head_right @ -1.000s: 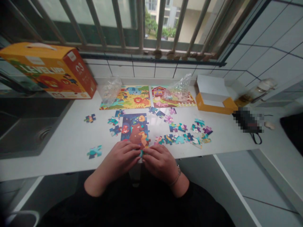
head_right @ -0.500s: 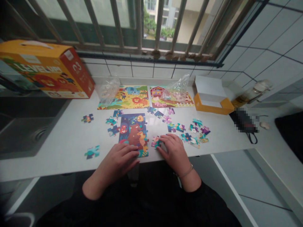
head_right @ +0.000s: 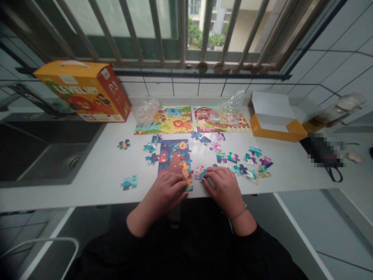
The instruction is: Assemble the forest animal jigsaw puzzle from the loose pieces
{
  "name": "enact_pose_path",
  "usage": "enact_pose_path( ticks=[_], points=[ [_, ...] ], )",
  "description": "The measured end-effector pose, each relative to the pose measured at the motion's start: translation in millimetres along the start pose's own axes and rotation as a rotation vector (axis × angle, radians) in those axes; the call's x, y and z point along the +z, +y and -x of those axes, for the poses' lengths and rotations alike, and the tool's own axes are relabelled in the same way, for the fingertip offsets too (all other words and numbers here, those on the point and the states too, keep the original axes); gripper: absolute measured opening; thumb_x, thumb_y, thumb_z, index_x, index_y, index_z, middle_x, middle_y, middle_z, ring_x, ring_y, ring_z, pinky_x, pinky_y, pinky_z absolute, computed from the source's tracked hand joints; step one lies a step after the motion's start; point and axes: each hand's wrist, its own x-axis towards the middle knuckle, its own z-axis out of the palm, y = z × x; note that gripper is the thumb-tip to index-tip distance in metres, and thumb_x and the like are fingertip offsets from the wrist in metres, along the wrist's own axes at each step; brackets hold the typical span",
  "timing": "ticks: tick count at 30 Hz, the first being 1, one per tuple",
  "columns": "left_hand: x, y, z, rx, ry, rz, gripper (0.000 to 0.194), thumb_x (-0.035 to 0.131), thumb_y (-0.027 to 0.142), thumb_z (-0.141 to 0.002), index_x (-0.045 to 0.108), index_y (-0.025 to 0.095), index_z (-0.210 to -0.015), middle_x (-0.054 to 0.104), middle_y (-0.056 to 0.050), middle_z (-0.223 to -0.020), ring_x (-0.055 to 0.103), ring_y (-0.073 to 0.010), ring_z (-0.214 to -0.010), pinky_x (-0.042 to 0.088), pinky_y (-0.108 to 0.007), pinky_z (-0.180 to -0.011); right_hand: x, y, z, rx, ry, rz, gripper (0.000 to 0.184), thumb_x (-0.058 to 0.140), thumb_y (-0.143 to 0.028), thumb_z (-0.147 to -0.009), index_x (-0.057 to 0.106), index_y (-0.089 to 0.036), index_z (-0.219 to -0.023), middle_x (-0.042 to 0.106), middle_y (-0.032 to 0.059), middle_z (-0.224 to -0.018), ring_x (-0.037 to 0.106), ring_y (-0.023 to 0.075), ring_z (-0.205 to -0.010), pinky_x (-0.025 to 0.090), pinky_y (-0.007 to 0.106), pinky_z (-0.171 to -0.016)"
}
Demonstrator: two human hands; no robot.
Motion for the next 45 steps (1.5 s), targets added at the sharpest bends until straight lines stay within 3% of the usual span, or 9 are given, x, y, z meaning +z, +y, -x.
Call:
enact_pose_path(
  ticks=[3,7,21,27,33,39,42,45],
  points=[
    [9.6,6,-8,0.058,-0.029,-0.025,0.031,0.060,0.033,-0.112,0.068,0.026,-0.141,0.071,-0.008,-0.151,0.064,-0.0308,-0.134,0.048,-0.054,-0.112,0,0,0,-0.009,-0.004,0.010,0.010,0.071,-0.035,-0.106,0.076,-0.027,-0.109,0.080,0.0072,-0.118,0.069,0.0301,-0.112,0.049,0.048,-0.097],
    [12.9,8,-10,0.046,-0.060,-0.007,0.035,0.055,0.031,-0.114,0.065,0.028,-0.147,0.066,-0.004,-0.160,0.060,-0.0299,-0.143,0.041,-0.055,-0.122,0,1,0,-0.012,-0.011,0.002,0.011,0.071,-0.036,-0.106,0.076,-0.027,-0.108,0.079,0.0075,-0.118,0.069,0.0300,-0.112,0.050,0.048,-0.098],
    [1.2,-5,1,0.022,-0.077,0.038,0.034,0.059,0.026,-0.111,0.069,0.027,-0.143,0.068,-0.005,-0.158,0.063,-0.0306,-0.142,0.048,-0.055,-0.120,-1,-3,-1,-0.011,0.024,0.009,0.008,0.069,-0.031,-0.106,0.076,-0.026,-0.105,0.080,0.0078,-0.115,0.070,0.0291,-0.111,0.051,0.047,-0.098],
    [3.6,-13,2,0.057,-0.052,0.054,0.038,0.061,0.021,-0.109,0.070,0.028,-0.145,0.071,-0.008,-0.154,0.064,-0.0297,-0.141,0.049,-0.055,-0.121,1,-5,5,-0.060,0.118,0.046,0.007,0.070,-0.026,-0.106,0.073,-0.025,-0.099,0.079,0.0057,-0.098,0.068,0.0251,-0.093,0.049,0.043,-0.085],
    [3.8,-16,1,0.072,-0.028,0.072,0.038,0.063,0.018,-0.107,0.071,0.029,-0.143,0.072,-0.009,-0.152,0.065,-0.0301,-0.141,0.050,-0.058,-0.122,3,-2,8,-0.122,0.067,0.063,0.028,0.066,-0.028,-0.109,0.064,-0.025,-0.080,0.065,0.0027,-0.074,0.056,0.0220,-0.076,0.045,0.038,-0.074],
    [1.8,-16,0,0.082,0.015,0.100,0.029,0.065,0.020,-0.106,0.073,0.024,-0.133,0.074,-0.011,-0.147,0.069,-0.0302,-0.136,0.055,-0.057,-0.119,-6,2,9,-0.186,0.000,0.084,0.036,0.063,-0.030,-0.110,0.062,-0.025,-0.075,0.061,0.0025,-0.073,0.054,0.0212,-0.075,0.043,0.037,-0.072],
    [-0.4,-17,0,0.087,0.010,0.098,0.028,0.065,0.021,-0.106,0.073,0.023,-0.132,0.074,-0.011,-0.147,0.070,-0.0308,-0.135,0.056,-0.058,-0.117,-25,17,13,-0.081,0.024,0.183,0.035,0.059,-0.030,-0.111,0.063,-0.025,-0.077,0.062,0.0035,-0.073,0.056,0.0228,-0.076,0.042,0.039,-0.074],
    [-1.8,-16,-1,0.083,0.007,0.099,0.027,0.065,0.021,-0.106,0.073,0.024,-0.132,0.074,-0.011,-0.147,0.070,-0.0301,-0.135,0.055,-0.057,-0.118,-49,49,23,0.163,0.124,0.295,0.032,0.055,-0.033,-0.112,0.066,-0.024,-0.084,0.068,0.0064,-0.080,0.060,0.0253,-0.080,0.046,0.041,-0.080]
  ],
)
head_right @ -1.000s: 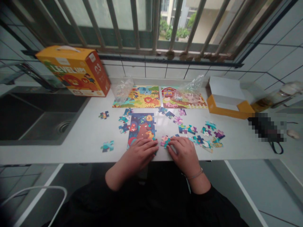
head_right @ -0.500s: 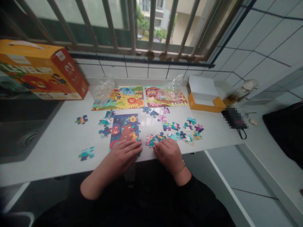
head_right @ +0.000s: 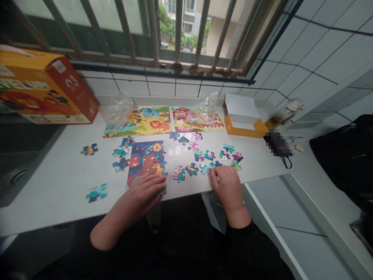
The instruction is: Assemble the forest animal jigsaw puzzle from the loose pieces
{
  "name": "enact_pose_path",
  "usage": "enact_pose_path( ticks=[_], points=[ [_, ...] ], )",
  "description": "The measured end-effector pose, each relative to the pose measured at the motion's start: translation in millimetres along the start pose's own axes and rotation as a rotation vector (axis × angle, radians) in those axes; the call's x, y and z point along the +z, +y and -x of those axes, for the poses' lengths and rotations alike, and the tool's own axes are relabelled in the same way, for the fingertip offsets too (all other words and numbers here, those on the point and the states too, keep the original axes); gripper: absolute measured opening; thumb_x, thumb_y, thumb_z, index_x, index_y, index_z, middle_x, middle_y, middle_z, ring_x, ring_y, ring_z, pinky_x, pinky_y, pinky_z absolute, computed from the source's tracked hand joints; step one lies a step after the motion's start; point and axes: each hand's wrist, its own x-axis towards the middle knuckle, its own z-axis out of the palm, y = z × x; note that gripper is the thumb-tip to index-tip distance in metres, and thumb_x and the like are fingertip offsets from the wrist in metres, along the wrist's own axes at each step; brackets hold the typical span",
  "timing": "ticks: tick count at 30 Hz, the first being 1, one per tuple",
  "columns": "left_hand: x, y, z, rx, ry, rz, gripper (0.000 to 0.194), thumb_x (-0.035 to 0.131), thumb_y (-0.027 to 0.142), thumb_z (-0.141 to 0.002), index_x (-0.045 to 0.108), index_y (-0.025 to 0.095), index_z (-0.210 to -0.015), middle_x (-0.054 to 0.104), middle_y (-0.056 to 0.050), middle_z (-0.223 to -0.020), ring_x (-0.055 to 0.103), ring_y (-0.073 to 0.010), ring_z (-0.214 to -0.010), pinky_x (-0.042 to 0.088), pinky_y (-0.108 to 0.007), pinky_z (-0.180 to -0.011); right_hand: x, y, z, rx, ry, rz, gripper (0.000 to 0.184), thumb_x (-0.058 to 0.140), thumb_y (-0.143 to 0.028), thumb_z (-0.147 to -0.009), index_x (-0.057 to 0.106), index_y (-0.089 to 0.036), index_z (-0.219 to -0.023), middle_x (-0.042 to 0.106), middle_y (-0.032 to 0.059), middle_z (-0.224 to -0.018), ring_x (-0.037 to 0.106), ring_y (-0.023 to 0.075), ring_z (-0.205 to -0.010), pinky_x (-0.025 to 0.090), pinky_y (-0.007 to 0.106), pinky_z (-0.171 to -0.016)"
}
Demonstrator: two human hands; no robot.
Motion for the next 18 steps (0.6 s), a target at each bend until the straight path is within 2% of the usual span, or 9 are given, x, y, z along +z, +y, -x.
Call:
enact_pose_path(
  ticks=[2,4,6,8,11,14,16,18],
  points=[
    [0.1,0,0,0.001,0.001,-0.003,0.027,0.064,0.022,-0.106,0.073,0.024,-0.131,0.074,-0.010,-0.147,0.070,-0.0304,-0.135,0.055,-0.057,-0.118,-7,31,3,0.207,0.039,0.102,0.028,0.053,-0.037,-0.111,0.069,-0.022,-0.093,0.072,0.0105,-0.087,0.064,0.0283,-0.084,0.048,0.042,-0.082],
    [0.8,0,0,-0.003,0.005,-0.005,0.027,0.063,0.022,-0.107,0.073,0.024,-0.132,0.074,-0.010,-0.147,0.070,-0.0309,-0.135,0.055,-0.057,-0.118,-12,61,9,0.343,-0.004,0.201,0.031,0.057,-0.043,-0.106,0.073,-0.017,-0.106,0.076,0.0176,-0.099,0.067,0.0335,-0.094,0.051,0.046,-0.086],
    [1.5,0,0,-0.004,0.003,-0.006,0.027,0.063,0.023,-0.107,0.072,0.023,-0.133,0.074,-0.011,-0.147,0.069,-0.0314,-0.135,0.055,-0.057,-0.118,-13,84,17,0.426,-0.069,0.227,0.042,0.059,-0.051,-0.102,0.075,-0.013,-0.110,0.077,0.0216,-0.104,0.068,0.0369,-0.099,0.053,0.050,-0.090],
    [1.6,0,0,-0.004,-0.002,-0.006,0.027,0.062,0.023,-0.107,0.073,0.023,-0.132,0.074,-0.012,-0.147,0.069,-0.0315,-0.135,0.055,-0.058,-0.118,-13,99,24,0.448,-0.110,0.190,0.049,0.058,-0.057,-0.100,0.077,-0.012,-0.110,0.078,0.0223,-0.108,0.069,0.0375,-0.104,0.054,0.051,-0.095],
    [0.4,0,-1,-0.008,-0.023,-0.004,0.027,0.061,0.022,-0.108,0.073,0.023,-0.132,0.074,-0.012,-0.148,0.069,-0.0312,-0.136,0.055,-0.058,-0.118,-12,108,28,0.446,-0.137,0.145,0.053,0.056,-0.061,-0.100,0.079,-0.014,-0.108,0.078,0.0218,-0.110,0.068,0.0370,-0.106,0.055,0.052,-0.099],
    [-1.0,1,-1,-0.011,-0.021,-0.002,0.027,0.061,0.022,-0.108,0.074,0.023,-0.131,0.074,-0.012,-0.148,0.070,-0.0313,-0.135,0.055,-0.059,-0.118,-14,105,24,0.444,-0.120,0.124,0.053,0.056,-0.061,-0.101,0.079,-0.014,-0.111,0.077,0.0226,-0.111,0.068,0.0380,-0.109,0.056,0.053,-0.101],
    [-1.5,1,-1,-0.016,-0.012,0.006,0.026,0.062,0.022,-0.107,0.074,0.023,-0.130,0.074,-0.011,-0.148,0.070,-0.0315,-0.135,0.055,-0.059,-0.117,-16,98,21,0.393,-0.113,0.066,0.053,0.058,-0.060,-0.101,0.078,-0.014,-0.118,0.076,0.0228,-0.119,0.068,0.0384,-0.114,0.056,0.054,-0.104],
    [-1.7,1,-1,-0.024,-0.013,0.019,0.027,0.064,0.021,-0.106,0.074,0.024,-0.130,0.074,-0.010,-0.148,0.070,-0.0312,-0.135,0.055,-0.058,-0.118,-19,91,18,0.310,-0.180,-0.033,0.057,0.063,-0.059,-0.100,0.072,-0.015,-0.135,0.076,0.0210,-0.129,0.069,0.0378,-0.119,0.056,0.054,-0.107]
  ],
)
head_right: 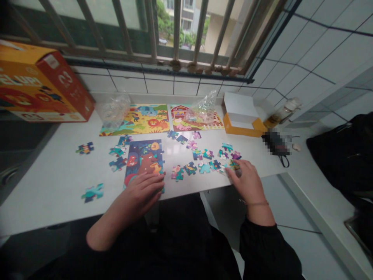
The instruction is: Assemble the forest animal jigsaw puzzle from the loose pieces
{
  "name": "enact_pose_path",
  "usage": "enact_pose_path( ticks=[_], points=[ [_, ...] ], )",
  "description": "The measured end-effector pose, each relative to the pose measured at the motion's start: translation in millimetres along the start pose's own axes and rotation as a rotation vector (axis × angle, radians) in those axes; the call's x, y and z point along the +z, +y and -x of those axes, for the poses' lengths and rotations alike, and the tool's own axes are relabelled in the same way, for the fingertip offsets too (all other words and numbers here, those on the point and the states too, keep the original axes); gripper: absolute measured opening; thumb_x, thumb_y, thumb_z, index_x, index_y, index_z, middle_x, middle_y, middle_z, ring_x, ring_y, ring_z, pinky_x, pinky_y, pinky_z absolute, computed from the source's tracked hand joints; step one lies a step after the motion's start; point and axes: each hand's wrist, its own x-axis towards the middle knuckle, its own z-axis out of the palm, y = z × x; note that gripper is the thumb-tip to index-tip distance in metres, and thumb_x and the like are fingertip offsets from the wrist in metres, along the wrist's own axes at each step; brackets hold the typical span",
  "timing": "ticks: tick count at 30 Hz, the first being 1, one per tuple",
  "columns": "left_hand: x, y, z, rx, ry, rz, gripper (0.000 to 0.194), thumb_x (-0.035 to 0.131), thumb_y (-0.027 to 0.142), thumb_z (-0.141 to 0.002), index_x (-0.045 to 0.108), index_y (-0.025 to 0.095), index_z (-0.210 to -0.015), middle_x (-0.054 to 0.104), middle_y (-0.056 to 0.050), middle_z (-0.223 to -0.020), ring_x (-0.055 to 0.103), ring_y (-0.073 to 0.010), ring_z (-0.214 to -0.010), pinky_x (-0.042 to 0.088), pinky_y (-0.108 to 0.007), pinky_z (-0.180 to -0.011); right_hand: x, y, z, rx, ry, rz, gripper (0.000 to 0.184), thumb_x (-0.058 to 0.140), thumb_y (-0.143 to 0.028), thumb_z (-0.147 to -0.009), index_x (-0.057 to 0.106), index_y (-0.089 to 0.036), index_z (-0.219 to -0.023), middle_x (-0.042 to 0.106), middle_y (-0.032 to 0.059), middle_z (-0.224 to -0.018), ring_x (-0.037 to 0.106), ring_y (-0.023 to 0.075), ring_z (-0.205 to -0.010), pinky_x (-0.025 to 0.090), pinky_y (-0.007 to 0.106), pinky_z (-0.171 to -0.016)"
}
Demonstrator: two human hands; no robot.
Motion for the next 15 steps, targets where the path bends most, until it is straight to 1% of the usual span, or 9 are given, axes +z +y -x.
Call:
enact_pose_path(
  ticks=[2,4,8,10,12,15],
  points=[
    [0.2,0,0,-0.002,-0.002,0.004,0.028,0.064,0.021,-0.106,0.074,0.025,-0.131,0.074,-0.010,-0.149,0.070,-0.0309,-0.136,0.054,-0.057,-0.119,-3,-6,1,-0.059,-0.113,-0.062,0.068,0.068,-0.057,-0.099,0.060,-0.018,-0.154,0.076,0.0180,-0.135,0.070,0.0370,-0.121,0.056,0.053,-0.108],
    [0.7,-1,1,0.000,-0.006,-0.002,0.028,0.063,0.023,-0.107,0.073,0.025,-0.133,0.073,-0.010,-0.149,0.069,-0.0308,-0.136,0.054,-0.057,-0.119,-6,-8,2,-0.052,-0.182,-0.093,0.073,0.070,-0.053,-0.098,0.052,-0.021,-0.161,0.077,0.0161,-0.137,0.071,0.0358,-0.118,0.058,0.052,-0.105],
    [2.1,-1,1,-0.004,-0.014,-0.013,0.027,0.061,0.023,-0.108,0.073,0.025,-0.133,0.073,-0.011,-0.150,0.068,-0.0308,-0.138,0.053,-0.058,-0.120,-11,-5,-2,0.001,-0.247,-0.133,0.062,0.071,-0.047,-0.096,0.060,-0.021,-0.152,0.079,0.0145,-0.130,0.076,0.0312,-0.100,0.062,0.046,-0.091],
    [2.4,-1,2,-0.007,-0.015,-0.015,0.027,0.062,0.024,-0.108,0.073,0.025,-0.133,0.073,-0.011,-0.150,0.068,-0.0312,-0.138,0.053,-0.058,-0.119,-13,-4,-5,0.004,-0.255,-0.139,0.058,0.072,-0.045,-0.095,0.063,-0.021,-0.147,0.080,0.0136,-0.125,0.075,0.0290,-0.092,0.062,0.043,-0.085],
    [2.3,0,1,-0.007,-0.012,-0.011,0.026,0.063,0.023,-0.107,0.073,0.025,-0.132,0.073,-0.010,-0.150,0.069,-0.0314,-0.137,0.054,-0.058,-0.118,-13,-4,-6,-0.012,-0.245,-0.134,0.053,0.071,-0.045,-0.096,0.066,-0.021,-0.142,0.080,0.0135,-0.122,0.075,0.0283,-0.090,0.062,0.042,-0.084],
    [1.2,1,0,-0.003,0.000,-0.006,0.026,0.063,0.022,-0.106,0.073,0.025,-0.131,0.074,-0.011,-0.147,0.070,-0.0309,-0.136,0.054,-0.058,-0.117,-12,-4,-4,-0.051,-0.216,-0.116,0.049,0.068,-0.047,-0.099,0.067,-0.019,-0.139,0.078,0.0151,-0.119,0.075,0.0299,-0.094,0.062,0.044,-0.086]
  ],
)
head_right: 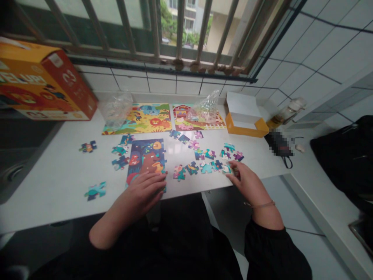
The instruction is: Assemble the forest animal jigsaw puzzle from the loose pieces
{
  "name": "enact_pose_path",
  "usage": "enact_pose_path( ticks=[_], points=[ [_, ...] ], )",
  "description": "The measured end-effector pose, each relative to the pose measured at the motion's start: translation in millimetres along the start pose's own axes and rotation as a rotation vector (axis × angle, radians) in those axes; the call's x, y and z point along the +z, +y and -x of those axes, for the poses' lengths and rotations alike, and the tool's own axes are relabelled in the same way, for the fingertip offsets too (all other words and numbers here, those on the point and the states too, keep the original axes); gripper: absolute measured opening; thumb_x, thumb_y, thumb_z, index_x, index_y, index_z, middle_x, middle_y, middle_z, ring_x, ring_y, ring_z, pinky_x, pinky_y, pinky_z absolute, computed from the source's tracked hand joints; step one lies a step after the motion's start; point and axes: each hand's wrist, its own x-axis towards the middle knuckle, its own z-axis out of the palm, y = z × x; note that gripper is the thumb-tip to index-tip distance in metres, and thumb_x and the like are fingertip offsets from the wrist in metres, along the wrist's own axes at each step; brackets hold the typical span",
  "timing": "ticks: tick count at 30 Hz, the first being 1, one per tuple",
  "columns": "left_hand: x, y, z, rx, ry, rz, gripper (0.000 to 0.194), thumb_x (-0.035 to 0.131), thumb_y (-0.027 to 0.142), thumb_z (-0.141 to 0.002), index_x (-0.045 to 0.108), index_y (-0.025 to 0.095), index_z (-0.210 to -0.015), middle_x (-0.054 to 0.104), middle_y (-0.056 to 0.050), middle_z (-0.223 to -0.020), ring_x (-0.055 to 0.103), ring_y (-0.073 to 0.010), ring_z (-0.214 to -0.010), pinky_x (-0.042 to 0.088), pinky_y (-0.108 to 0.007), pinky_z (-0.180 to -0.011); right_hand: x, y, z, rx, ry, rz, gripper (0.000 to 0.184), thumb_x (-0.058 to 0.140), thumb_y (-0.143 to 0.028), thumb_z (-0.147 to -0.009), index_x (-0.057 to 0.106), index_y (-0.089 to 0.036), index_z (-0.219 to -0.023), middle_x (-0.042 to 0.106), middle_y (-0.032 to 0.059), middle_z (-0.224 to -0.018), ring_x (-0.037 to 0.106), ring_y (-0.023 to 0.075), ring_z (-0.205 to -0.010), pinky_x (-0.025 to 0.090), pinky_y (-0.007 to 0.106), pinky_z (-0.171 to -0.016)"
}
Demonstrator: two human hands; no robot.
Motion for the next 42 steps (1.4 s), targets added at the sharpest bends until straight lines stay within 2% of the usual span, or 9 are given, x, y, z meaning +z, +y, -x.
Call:
enact_pose_path(
  ticks=[7,11,14,19,24,29,33,36,42],
  points=[
    [-1.8,1,-1,0.006,-0.003,-0.008,0.024,0.062,0.022,-0.107,0.072,0.023,-0.130,0.075,-0.011,-0.146,0.071,-0.0309,-0.134,0.056,-0.059,-0.116,11,-19,8,-0.117,0.092,0.017,0.038,0.060,-0.047,-0.108,0.066,-0.021,-0.136,0.071,0.0168,-0.124,0.071,0.0337,-0.115,0.062,0.051,-0.102],
    [-1.1,2,-1,0.002,-0.001,0.000,0.024,0.062,0.022,-0.108,0.070,0.024,-0.130,0.074,-0.011,-0.146,0.071,-0.0305,-0.134,0.055,-0.059,-0.118,31,-65,11,-0.250,0.076,-0.075,0.027,0.061,-0.039,-0.110,0.067,-0.027,-0.134,0.068,0.0143,-0.133,0.070,0.0320,-0.127,0.062,0.051,-0.109],
    [-1.0,2,1,-0.007,0.024,0.025,0.030,0.064,0.022,-0.107,0.066,0.024,-0.137,0.074,-0.011,-0.145,0.071,-0.0306,-0.133,0.055,-0.059,-0.118,50,-112,15,-0.370,-0.025,-0.138,0.022,0.060,-0.029,-0.111,0.067,-0.029,-0.132,0.068,0.0107,-0.135,0.074,0.0264,-0.118,0.068,0.045,-0.099],
    [-0.1,-2,10,-0.071,0.027,0.150,0.078,0.081,0.042,-0.100,0.041,0.026,-0.166,0.068,-0.015,-0.150,0.067,-0.0337,-0.139,0.056,-0.058,-0.120,77,-179,19,-0.577,-0.044,-0.202,0.020,0.067,-0.024,-0.108,0.069,-0.025,-0.128,0.069,0.0120,-0.136,0.078,0.0221,-0.106,0.069,0.038,-0.093],
    [2.6,-10,15,-0.078,0.072,0.190,0.065,0.077,0.031,-0.103,0.048,0.029,-0.161,0.073,-0.012,-0.142,0.072,-0.0309,-0.132,0.062,-0.049,-0.111,93,-206,9,-0.626,-0.047,-0.236,0.016,0.068,-0.024,-0.108,0.071,-0.025,-0.124,0.070,0.0139,-0.145,0.078,0.0239,-0.110,0.067,0.039,-0.097],
    [-5.3,-9,12,-0.147,0.131,0.240,0.045,0.072,0.029,-0.104,0.060,0.027,-0.148,0.077,-0.010,-0.136,0.077,-0.0272,-0.123,0.064,-0.043,-0.105,90,-203,-3,-0.614,-0.034,-0.290,0.015,0.060,-0.022,-0.111,0.072,-0.027,-0.118,0.070,0.0137,-0.146,0.074,0.0287,-0.126,0.065,0.045,-0.103],
    [-12.1,-9,11,-0.310,0.222,0.184,0.037,0.074,0.037,-0.103,0.066,0.025,-0.137,0.079,-0.009,-0.130,0.078,-0.0272,-0.115,0.065,-0.043,-0.102,76,-180,-9,-0.421,0.140,-0.237,0.019,0.058,-0.023,-0.110,0.071,-0.027,-0.123,0.073,0.0154,-0.131,0.072,0.0312,-0.122,0.061,0.051,-0.106],
    [-12.6,-16,13,-0.389,0.255,0.074,0.035,0.069,0.039,-0.105,0.066,0.023,-0.135,0.078,-0.012,-0.129,0.076,-0.0303,-0.117,0.063,-0.047,-0.104,62,-145,-15,-0.224,0.291,-0.063,0.021,0.057,-0.028,-0.108,0.071,-0.025,-0.125,0.072,0.0170,-0.123,0.068,0.0364,-0.122,0.056,0.058,-0.108],
    [-9.9,-27,14,-0.414,0.201,-0.064,0.032,0.062,0.035,-0.104,0.065,0.019,-0.131,0.076,-0.017,-0.130,0.071,-0.0375,-0.120,0.058,-0.059,-0.106,28,-55,-37,0.046,0.293,0.267,0.037,0.052,-0.033,-0.105,0.068,-0.011,-0.130,0.074,0.0257,-0.126,0.067,0.0409,-0.115,0.050,0.061,-0.106]
  ],
)
